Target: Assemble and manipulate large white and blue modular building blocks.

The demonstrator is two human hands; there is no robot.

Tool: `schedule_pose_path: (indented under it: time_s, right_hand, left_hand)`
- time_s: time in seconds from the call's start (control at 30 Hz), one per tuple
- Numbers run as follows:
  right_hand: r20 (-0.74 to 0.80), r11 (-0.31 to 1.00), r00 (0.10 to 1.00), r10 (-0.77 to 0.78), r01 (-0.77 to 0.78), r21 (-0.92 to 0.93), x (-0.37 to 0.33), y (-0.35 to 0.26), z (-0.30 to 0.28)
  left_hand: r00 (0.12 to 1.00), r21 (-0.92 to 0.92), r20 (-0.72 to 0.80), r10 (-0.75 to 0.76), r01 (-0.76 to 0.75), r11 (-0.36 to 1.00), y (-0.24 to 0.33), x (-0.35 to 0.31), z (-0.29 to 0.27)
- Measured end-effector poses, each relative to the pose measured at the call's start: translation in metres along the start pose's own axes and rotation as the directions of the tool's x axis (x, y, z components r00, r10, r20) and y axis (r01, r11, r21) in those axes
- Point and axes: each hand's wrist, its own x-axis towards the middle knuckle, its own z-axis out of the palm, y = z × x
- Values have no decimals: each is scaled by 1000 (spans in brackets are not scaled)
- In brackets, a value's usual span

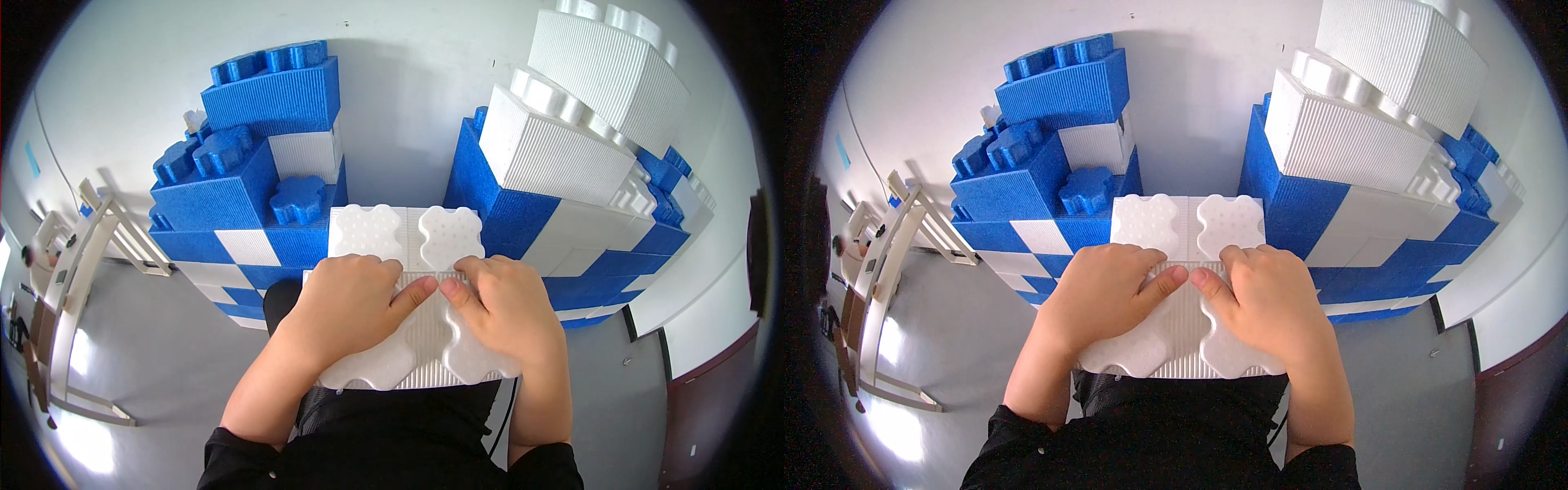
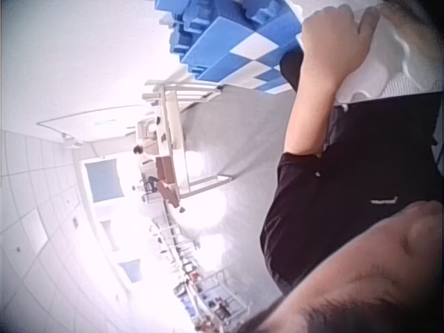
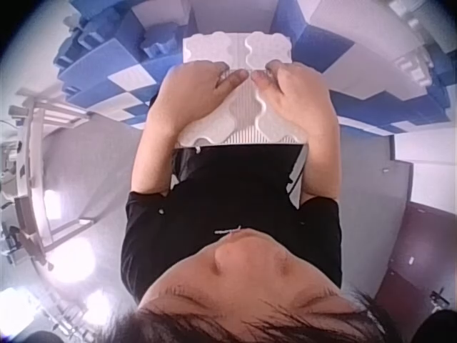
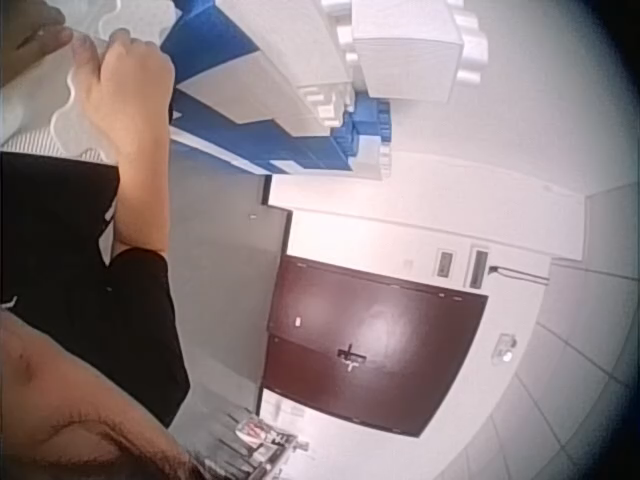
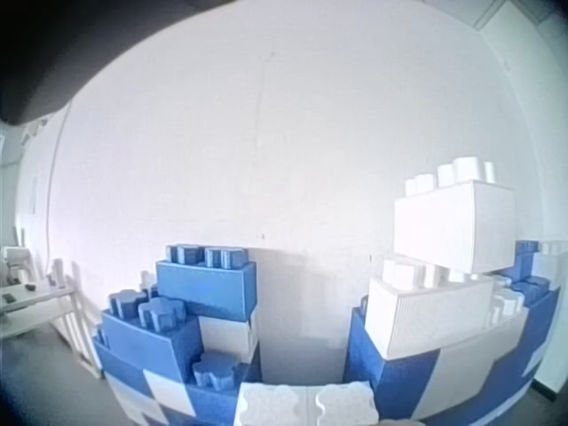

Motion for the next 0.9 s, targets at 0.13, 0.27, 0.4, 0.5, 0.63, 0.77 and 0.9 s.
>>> schedule_pose_path:
  time_s: [0.13, 0.27, 0.4, 0.5, 0.63, 0.77, 0.9]
  right_hand:
    - [-4, 1000, 1000, -15, 15, -9, -2, -1, -1]
    - [9, 1000, 1000, -5, 5, -7, -3, -2, -1]
    - [7, 1000, 1000, -10, 10, -2, 0, 0, 1]
    - [-2, 1000, 1000, -12, 12, -10, -1, -1, -2]
    - [2, 1000, 1000, -9, 10, -9, 1, 1, -1]
    - [9, 1000, 1000, 1, -1, -4, 1, -1, 0]
    - [-16, 1000, 1000, -11, 11, -3, -2, -1, 0]
  left_hand:
    - [1000, -3, -1, 3, -3, 1000, 0, -1, 0]
    - [1000, -7, 7, 2, -2, 1000, 0, -2, 1]
    - [1000, -5, 11, -1, 1, 1000, -2, 0, 1]
    - [1000, -4, 8, 2, -2, 1000, 1, -1, -2]
    - [1000, -4, 6, 4, -4, 1000, 0, 2, 0]
    - [1000, -8, 6, -5, 5, 1000, -2, 0, 0]
    - [1000, -24, 10, -6, 6, 1000, 0, -1, -1]
